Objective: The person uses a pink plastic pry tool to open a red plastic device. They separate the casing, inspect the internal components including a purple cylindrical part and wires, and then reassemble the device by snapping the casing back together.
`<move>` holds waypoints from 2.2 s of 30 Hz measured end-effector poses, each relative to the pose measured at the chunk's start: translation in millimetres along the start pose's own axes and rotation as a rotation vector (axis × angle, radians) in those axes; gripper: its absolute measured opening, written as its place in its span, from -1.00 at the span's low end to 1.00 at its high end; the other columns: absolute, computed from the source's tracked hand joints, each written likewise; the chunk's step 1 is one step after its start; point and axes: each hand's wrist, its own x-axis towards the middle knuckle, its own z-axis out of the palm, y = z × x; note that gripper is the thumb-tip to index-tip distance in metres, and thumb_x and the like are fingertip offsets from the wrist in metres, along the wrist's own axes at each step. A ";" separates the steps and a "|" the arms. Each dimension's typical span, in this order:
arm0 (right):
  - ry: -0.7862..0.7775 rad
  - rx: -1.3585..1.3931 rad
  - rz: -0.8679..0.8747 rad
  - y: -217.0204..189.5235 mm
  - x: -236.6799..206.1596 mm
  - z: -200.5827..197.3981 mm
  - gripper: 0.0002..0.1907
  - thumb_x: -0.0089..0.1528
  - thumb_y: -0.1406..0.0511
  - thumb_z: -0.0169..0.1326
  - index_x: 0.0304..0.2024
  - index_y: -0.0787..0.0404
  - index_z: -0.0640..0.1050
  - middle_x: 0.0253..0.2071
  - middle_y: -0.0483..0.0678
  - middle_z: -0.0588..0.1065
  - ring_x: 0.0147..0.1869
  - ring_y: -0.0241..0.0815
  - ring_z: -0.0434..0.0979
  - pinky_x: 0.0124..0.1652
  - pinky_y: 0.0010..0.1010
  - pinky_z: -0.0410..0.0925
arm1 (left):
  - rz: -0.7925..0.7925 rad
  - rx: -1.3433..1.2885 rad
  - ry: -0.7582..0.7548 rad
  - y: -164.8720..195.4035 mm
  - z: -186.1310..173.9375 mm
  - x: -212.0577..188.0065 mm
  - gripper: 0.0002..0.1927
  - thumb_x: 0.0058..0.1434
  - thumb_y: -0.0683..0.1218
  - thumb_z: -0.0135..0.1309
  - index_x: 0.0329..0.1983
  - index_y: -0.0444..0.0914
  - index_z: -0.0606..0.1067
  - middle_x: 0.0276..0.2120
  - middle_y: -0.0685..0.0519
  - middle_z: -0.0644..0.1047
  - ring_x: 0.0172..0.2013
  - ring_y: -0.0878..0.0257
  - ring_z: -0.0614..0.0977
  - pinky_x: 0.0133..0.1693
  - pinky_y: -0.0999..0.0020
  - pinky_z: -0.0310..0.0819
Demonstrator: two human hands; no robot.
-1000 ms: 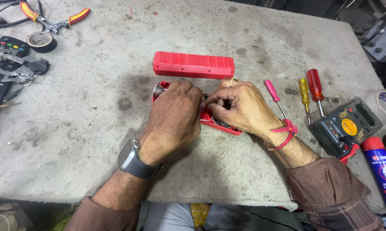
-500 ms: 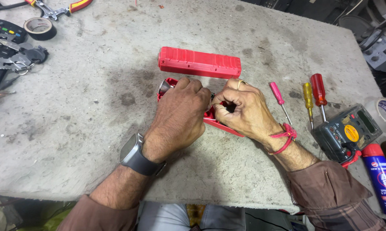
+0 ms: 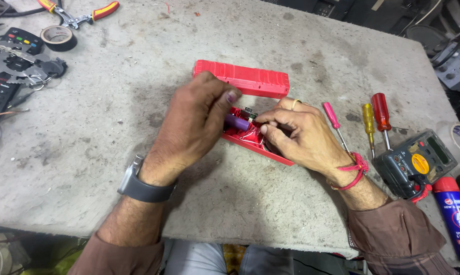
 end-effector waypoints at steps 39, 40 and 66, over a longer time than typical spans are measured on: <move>-0.062 -0.125 0.032 -6.6 26.2 15.8 -0.74 0.24 0.25 0.25 -0.09 0.27 0.63 -0.28 -0.04 0.48 -0.26 -0.16 0.50 -0.33 -0.33 0.37 | -0.245 0.412 -0.426 -28.8 -9.5 -0.4 -0.58 0.09 -0.06 0.32 0.04 -0.16 0.57 0.01 0.06 0.54 0.11 0.00 0.49 0.08 -0.05 0.43; -0.058 -0.162 0.004 -6.0 25.9 15.4 -0.74 0.24 0.26 0.25 -0.09 0.28 0.61 -0.26 -0.04 0.48 -0.24 -0.15 0.51 -0.29 -0.31 0.38 | -0.164 0.382 -0.349 -28.6 -7.5 -0.2 -0.47 -0.01 -0.04 0.36 0.07 -0.18 0.56 0.02 0.03 0.54 0.12 -0.03 0.47 0.07 -0.16 0.38; -0.002 -0.236 -0.022 -16.1 11.8 6.0 -0.69 0.27 0.18 0.18 -0.04 0.24 0.61 -0.11 0.01 0.55 0.00 0.02 0.58 -0.04 -0.20 0.43 | 0.019 0.129 -0.296 -20.8 -24.2 3.3 -0.75 0.01 -0.36 0.16 -0.24 -0.26 0.59 -0.27 -0.01 0.65 -0.17 0.03 0.66 -0.07 0.14 0.54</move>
